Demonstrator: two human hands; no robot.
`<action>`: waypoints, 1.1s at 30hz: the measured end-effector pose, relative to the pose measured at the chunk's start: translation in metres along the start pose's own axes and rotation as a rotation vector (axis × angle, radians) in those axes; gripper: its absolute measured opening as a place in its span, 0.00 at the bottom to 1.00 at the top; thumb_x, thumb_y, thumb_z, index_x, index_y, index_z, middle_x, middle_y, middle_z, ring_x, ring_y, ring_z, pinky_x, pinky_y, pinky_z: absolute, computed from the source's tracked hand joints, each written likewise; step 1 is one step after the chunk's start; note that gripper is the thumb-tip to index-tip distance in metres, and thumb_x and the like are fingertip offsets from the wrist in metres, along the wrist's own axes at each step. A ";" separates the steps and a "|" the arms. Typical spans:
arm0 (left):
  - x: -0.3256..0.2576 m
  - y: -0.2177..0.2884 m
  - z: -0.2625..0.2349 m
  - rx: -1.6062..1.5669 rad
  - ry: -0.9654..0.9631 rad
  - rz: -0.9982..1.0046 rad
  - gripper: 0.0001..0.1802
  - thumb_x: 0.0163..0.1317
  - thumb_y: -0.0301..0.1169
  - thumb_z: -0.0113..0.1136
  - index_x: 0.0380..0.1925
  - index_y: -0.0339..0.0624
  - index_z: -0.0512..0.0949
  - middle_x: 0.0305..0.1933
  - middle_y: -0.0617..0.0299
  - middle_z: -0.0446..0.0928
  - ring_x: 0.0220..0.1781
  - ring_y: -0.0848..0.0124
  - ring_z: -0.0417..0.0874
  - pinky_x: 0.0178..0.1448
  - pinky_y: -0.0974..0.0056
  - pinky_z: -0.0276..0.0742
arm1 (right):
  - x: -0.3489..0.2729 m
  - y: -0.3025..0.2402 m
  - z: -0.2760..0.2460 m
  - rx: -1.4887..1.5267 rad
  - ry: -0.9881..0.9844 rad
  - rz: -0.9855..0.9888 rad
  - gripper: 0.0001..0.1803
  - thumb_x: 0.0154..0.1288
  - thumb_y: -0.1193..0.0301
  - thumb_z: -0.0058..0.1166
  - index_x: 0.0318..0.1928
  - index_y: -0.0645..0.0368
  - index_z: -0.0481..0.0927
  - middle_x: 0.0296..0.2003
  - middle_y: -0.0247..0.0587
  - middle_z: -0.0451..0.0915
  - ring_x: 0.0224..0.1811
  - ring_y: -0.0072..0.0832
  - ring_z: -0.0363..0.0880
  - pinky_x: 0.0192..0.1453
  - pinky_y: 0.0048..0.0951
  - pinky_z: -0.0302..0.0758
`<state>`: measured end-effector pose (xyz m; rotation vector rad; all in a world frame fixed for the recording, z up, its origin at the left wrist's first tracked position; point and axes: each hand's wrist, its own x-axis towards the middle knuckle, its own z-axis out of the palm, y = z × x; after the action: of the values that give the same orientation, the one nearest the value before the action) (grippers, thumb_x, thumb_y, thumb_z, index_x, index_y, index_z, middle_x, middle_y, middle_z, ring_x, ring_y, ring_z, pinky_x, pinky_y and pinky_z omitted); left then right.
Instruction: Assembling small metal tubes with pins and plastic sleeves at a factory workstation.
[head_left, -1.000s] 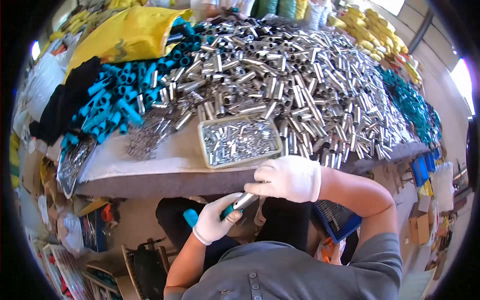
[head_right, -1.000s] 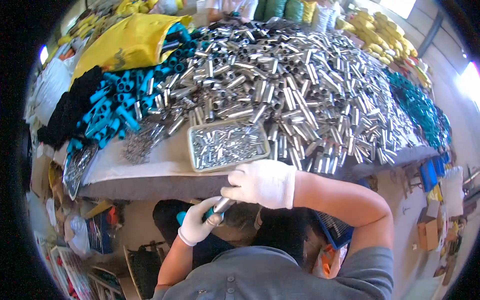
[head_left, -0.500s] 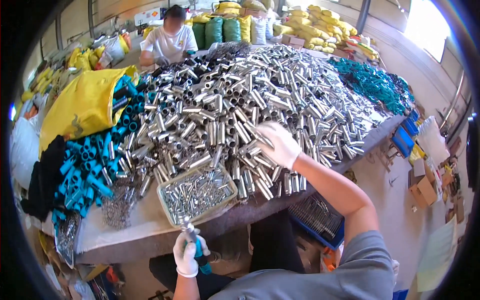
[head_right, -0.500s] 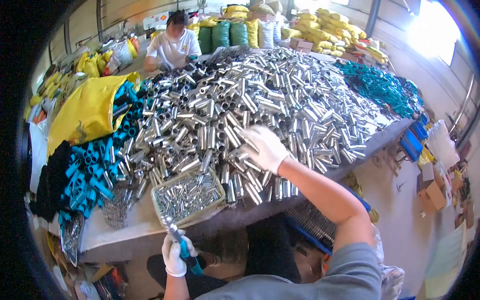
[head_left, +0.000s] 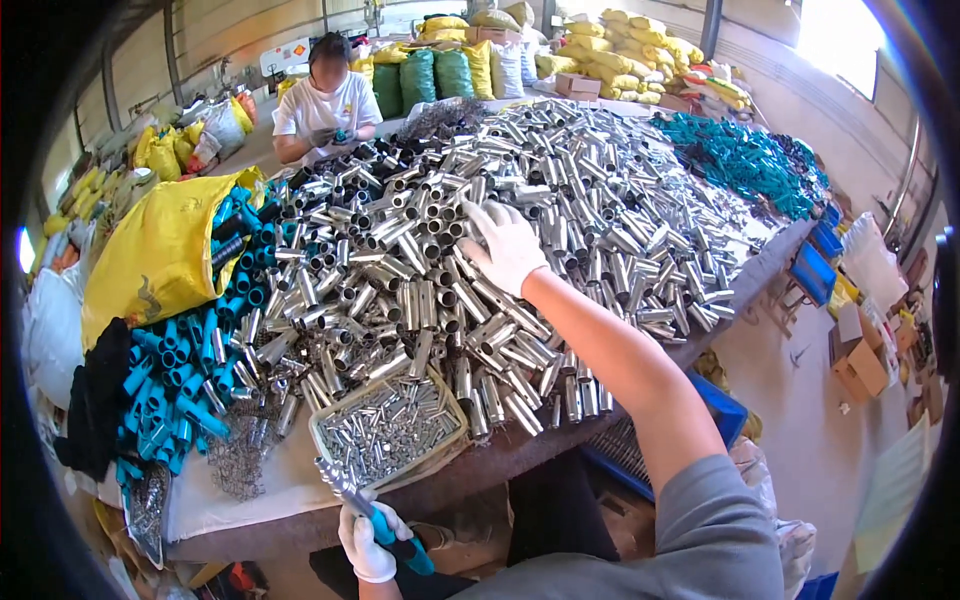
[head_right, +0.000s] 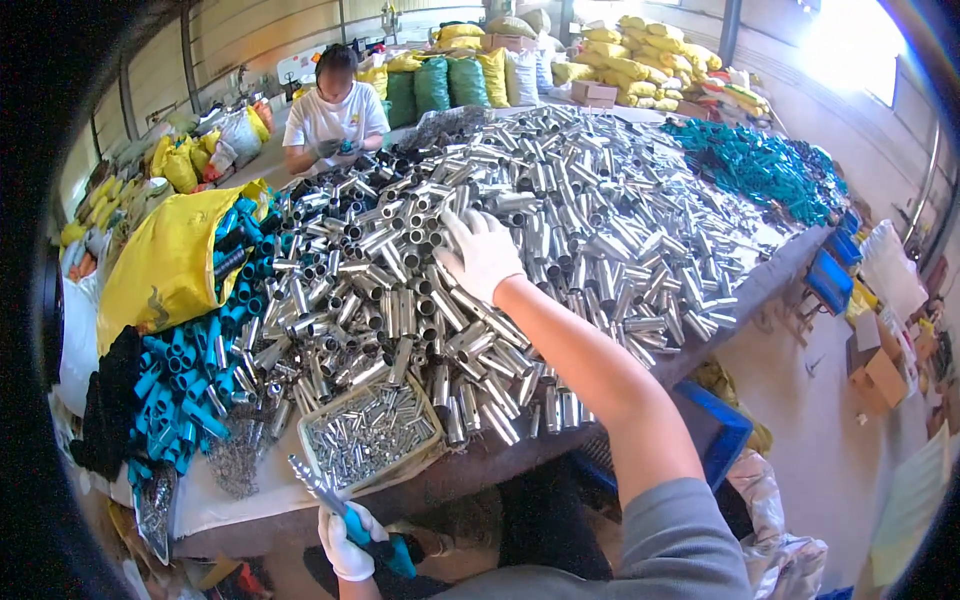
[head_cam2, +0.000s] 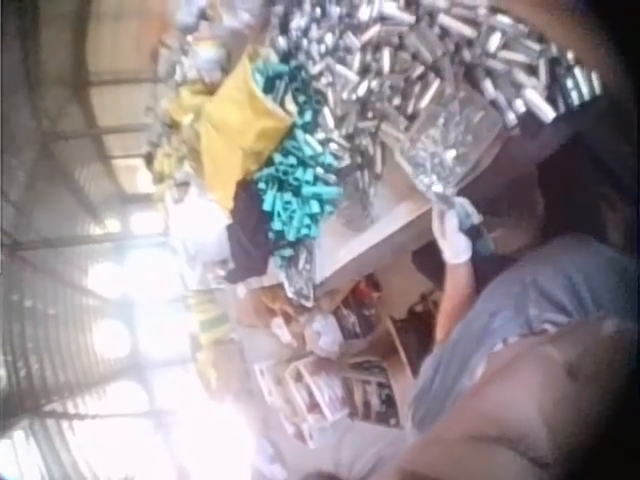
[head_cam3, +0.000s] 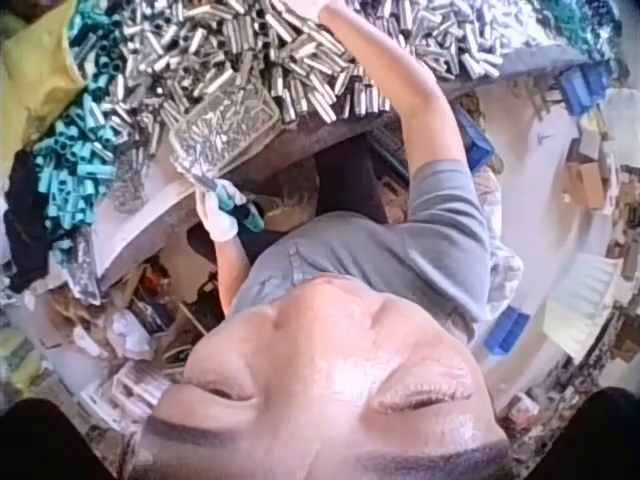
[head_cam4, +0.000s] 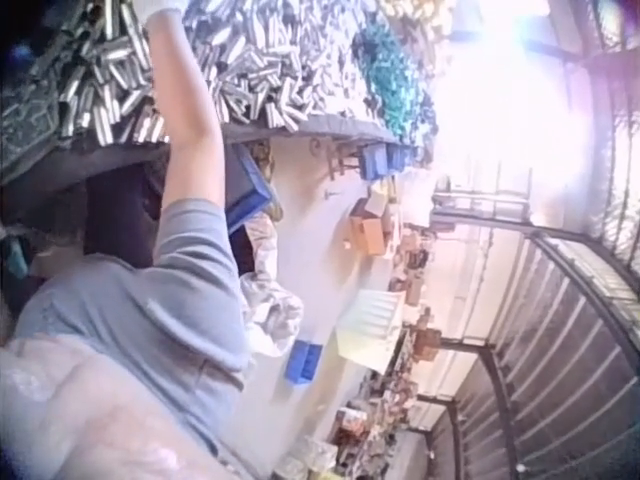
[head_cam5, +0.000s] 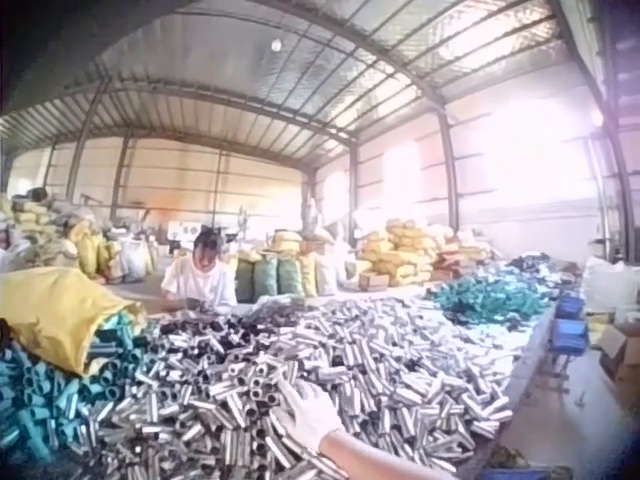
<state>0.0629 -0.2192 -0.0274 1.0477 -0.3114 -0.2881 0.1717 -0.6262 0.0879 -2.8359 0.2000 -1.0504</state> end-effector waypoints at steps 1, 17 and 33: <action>0.000 0.000 -0.001 0.002 0.000 0.004 0.29 0.62 0.48 0.52 0.50 0.33 0.65 0.23 0.53 0.71 0.18 0.66 0.73 0.23 0.63 0.74 | 0.005 0.001 -0.002 0.049 0.057 -0.020 0.29 0.62 0.58 0.47 0.62 0.56 0.64 0.52 0.53 0.73 0.57 0.47 0.68 0.64 0.43 0.62; -0.008 0.008 0.009 0.106 0.171 -0.062 0.17 0.64 0.42 0.49 0.38 0.37 0.65 0.25 0.56 0.70 0.21 0.67 0.73 0.26 0.65 0.73 | 0.136 0.115 0.010 -0.426 -0.649 0.786 0.24 0.59 0.65 0.51 0.58 0.48 0.75 0.61 0.37 0.70 0.64 0.39 0.66 0.61 0.53 0.62; -0.001 -0.006 -0.001 0.098 0.032 0.063 0.28 0.64 0.49 0.49 0.51 0.34 0.64 0.19 0.55 0.68 0.13 0.67 0.70 0.18 0.63 0.72 | 0.116 0.143 0.005 -0.506 -0.442 0.550 0.20 0.53 0.65 0.52 0.46 0.59 0.81 0.50 0.47 0.78 0.53 0.39 0.78 0.54 0.35 0.75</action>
<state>0.0624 -0.2208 -0.0331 1.1354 -0.3315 -0.2003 0.2505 -0.7855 0.1369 -3.0242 1.2576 -0.2738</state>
